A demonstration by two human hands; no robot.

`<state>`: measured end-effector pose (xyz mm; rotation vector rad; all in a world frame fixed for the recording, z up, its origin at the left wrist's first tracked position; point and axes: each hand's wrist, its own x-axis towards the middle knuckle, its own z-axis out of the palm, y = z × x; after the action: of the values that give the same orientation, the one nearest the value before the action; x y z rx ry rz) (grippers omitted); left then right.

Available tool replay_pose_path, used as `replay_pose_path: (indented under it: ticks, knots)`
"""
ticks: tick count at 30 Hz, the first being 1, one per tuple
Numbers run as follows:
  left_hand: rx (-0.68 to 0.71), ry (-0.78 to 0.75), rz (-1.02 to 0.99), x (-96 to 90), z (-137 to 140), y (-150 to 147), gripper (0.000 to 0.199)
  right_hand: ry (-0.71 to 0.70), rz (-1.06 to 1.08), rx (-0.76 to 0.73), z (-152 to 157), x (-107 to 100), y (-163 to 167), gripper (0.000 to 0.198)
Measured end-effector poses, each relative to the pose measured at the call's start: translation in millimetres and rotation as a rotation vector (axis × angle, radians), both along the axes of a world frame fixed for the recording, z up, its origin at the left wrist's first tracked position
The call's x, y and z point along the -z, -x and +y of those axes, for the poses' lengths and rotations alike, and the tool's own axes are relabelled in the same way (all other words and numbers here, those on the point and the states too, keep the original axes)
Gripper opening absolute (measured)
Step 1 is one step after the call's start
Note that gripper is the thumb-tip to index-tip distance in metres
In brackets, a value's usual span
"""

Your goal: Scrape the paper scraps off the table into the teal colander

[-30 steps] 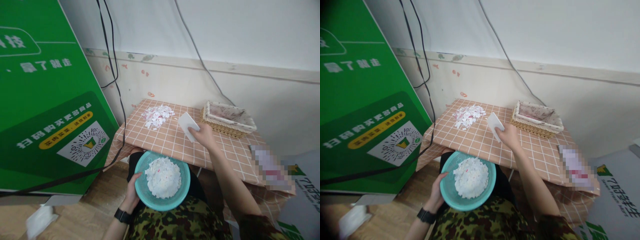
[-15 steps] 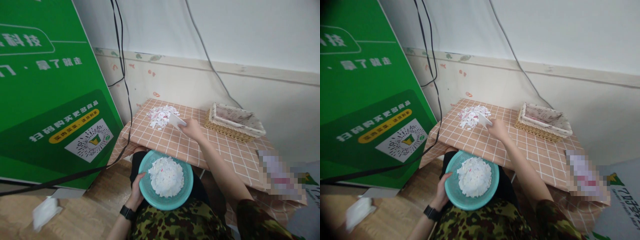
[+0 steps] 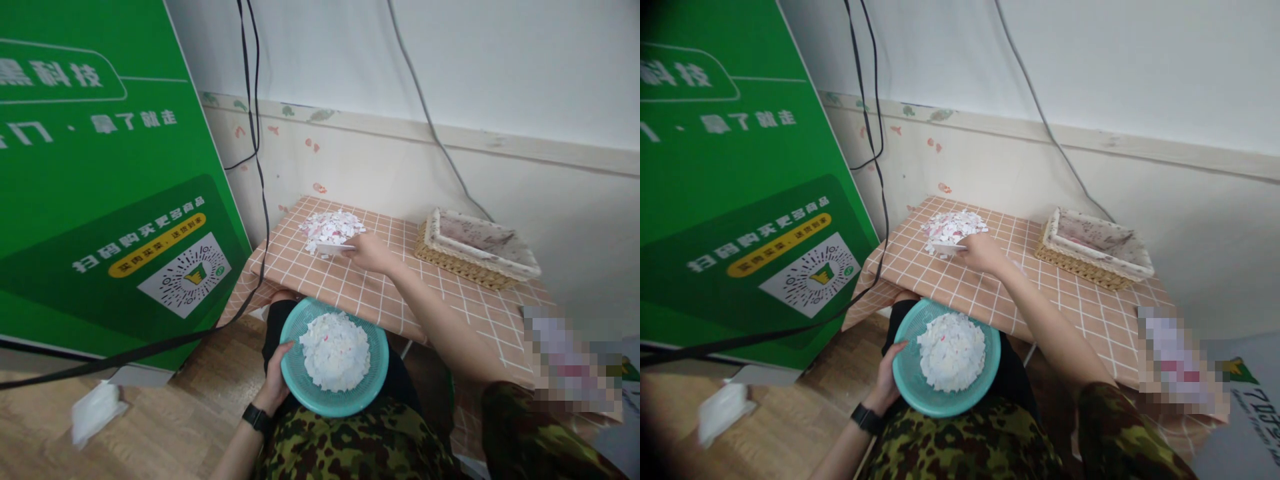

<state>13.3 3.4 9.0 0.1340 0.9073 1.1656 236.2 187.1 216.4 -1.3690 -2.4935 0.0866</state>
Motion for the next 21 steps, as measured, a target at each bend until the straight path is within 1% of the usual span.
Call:
replay_pose_path:
  ticks: [5, 8, 10, 12, 17, 19, 21]
  knots:
    - [0.003, -0.001, -0.008, -0.3, -0.2, 0.0, 0.022, 0.113, 0.016, -0.091, -1.5, -11.6, -9.9, 0.011]
    - [-0.01, 0.011, -0.005, -2.4, -0.4, -0.8, 0.019, 0.129, 0.046, -0.031, -6.3, -12.4, -15.5, 0.015]
    - [-0.02, 0.018, -0.003, -4.3, -0.5, -1.3, 0.018, 0.13, 0.065, 0.017, -10.4, -8.6, -18.9, 0.018]
    - [-0.034, 0.031, -0.004, -7.1, -0.4, -1.2, 0.018, 0.153, 0.088, 0.029, -15.7, -3.2, -23.2, 0.02]
    - [-0.077, 0.021, 0.008, -20.3, 2.4, 3.3, 0.018, 0.284, 0.22, -0.034, -34.4, 6.9, -37.8, 0.027]
    - [-0.074, 0.01, 0.017, -27.2, 4.7, 6.5, 0.018, 0.264, 0.255, 0.006, -41.5, 10.9, -41.3, 0.03]
    - [-0.09, 0.019, 0.032, -33.8, 7.1, 10.0, 0.016, 0.213, 0.251, 0.063, -47.5, 16.1, -41.5, 0.029]
